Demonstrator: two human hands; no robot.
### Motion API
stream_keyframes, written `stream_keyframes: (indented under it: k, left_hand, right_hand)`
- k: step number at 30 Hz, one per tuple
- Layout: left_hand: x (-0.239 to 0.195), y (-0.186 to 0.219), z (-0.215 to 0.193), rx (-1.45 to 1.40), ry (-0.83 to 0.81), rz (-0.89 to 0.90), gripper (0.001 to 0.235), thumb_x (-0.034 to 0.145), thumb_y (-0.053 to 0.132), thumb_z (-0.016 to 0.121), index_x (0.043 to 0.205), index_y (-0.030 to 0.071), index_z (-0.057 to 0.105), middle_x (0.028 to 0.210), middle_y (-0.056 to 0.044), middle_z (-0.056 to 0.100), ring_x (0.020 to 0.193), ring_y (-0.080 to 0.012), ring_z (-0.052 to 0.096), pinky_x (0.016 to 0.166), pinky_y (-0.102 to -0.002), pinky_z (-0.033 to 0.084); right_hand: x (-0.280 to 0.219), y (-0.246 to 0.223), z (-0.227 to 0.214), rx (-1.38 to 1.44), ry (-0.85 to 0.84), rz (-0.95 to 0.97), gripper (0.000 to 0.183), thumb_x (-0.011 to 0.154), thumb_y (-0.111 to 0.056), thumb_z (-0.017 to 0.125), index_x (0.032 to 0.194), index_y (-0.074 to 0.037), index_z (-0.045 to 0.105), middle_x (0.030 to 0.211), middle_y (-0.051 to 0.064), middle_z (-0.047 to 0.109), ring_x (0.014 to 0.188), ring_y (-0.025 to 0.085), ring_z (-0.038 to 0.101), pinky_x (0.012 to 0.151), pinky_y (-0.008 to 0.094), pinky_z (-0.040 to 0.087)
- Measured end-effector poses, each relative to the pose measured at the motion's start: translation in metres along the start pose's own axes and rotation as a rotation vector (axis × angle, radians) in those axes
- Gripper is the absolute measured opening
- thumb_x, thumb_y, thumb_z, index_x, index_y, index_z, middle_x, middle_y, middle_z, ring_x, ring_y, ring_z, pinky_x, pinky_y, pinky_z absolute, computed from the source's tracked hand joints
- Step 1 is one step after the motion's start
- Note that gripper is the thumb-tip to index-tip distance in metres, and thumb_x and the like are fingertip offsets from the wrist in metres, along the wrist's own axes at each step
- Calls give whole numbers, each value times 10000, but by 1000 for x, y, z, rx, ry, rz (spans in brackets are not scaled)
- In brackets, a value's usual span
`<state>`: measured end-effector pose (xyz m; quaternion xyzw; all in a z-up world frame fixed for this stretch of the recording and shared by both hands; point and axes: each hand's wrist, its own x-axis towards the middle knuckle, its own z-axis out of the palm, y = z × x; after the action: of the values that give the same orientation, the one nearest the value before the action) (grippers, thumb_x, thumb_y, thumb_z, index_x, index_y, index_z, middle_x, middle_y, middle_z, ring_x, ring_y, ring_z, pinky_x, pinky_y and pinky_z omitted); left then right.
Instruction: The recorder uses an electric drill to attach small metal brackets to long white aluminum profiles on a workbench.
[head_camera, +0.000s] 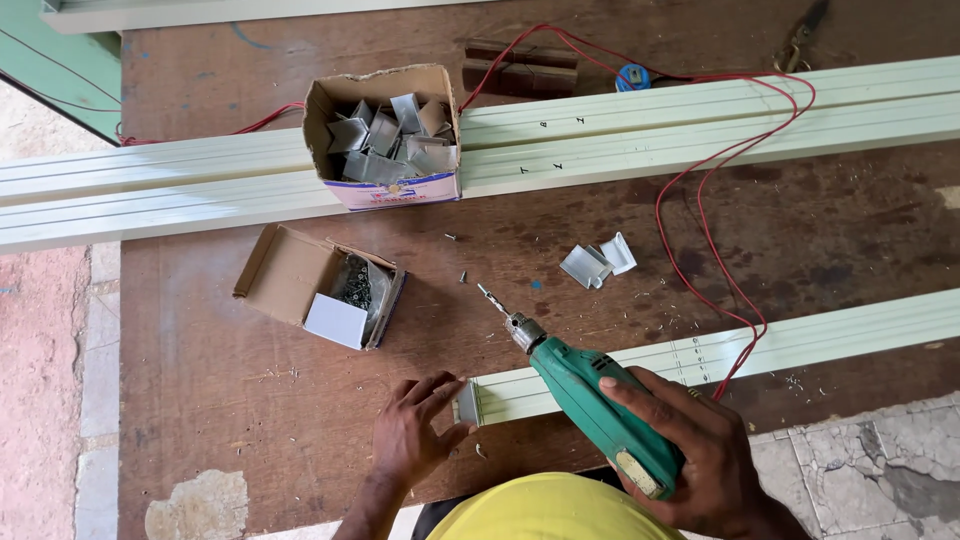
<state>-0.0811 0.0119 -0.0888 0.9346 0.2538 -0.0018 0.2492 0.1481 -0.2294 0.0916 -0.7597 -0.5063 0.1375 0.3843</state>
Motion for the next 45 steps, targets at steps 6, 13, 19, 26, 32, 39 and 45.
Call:
stream_keyframes:
  k: [6, 13, 19, 26, 32, 39, 45]
  left_hand:
    - [0, 1, -3, 10, 2, -12, 678, 757, 549, 837, 1347, 272, 650, 1363, 6, 657, 1169, -248, 605, 967, -411, 551]
    - [-1, 1, -1, 2, -31, -61, 690, 755, 548, 833, 1372, 297, 652, 1404, 28, 644, 1155, -235, 605, 956, -391, 552]
    - [-2, 4, -5, -3, 13, -33, 691, 740, 534, 855, 1360, 297, 663, 1356, 29, 646, 1130, -242, 601, 961, -403, 538]
    - [-3, 6, -7, -34, 22, -34, 708, 739, 558, 864, 1364, 287, 671, 1389, 25, 648, 1126, -242, 598, 926, -400, 547]
    - [-2, 7, -10, -34, -10, -55, 708, 741, 547, 853, 1376, 295, 668, 1409, 36, 640, 1086, -234, 604, 909, -387, 563]
    - [-3, 7, -10, -46, -9, -62, 674, 746, 546, 857, 1335, 283, 660, 1370, 38, 636, 1091, -233, 610, 901, -390, 569]
    - [4, 22, -30, -57, -92, -189, 716, 747, 524, 837, 1414, 356, 636, 1462, 68, 599, 1160, -227, 581, 918, -376, 568]
  right_hand:
    - [-3, 9, 2, 0, -22, 5, 917, 574, -183, 905, 1426, -205, 566, 1298, 235, 675, 914, 269, 807, 696, 375, 652]
    - [0, 6, 3, -19, -30, -1, 878, 608, -174, 894, 1423, -214, 570, 1287, 242, 685, 913, 276, 807, 689, 378, 651]
    - [4, 5, 5, -44, -53, -3, 873, 601, -176, 897, 1411, -210, 574, 1280, 244, 686, 915, 291, 809, 691, 380, 653]
    - [5, 4, 7, -46, -73, -1, 897, 578, -167, 906, 1411, -203, 576, 1314, 265, 656, 991, 346, 785, 713, 402, 659]
    - [4, 3, 6, -37, -74, 29, 882, 584, -155, 898, 1404, -207, 578, 1317, 257, 660, 957, 312, 804, 702, 389, 663]
    - [2, 5, 8, -54, -61, 36, 885, 575, -153, 900, 1400, -201, 584, 1312, 259, 659, 978, 329, 792, 715, 395, 662]
    - [11, -5, -4, -35, -125, 12, 874, 595, -152, 902, 1408, -200, 584, 1318, 247, 656, 1025, 331, 782, 769, 387, 646]
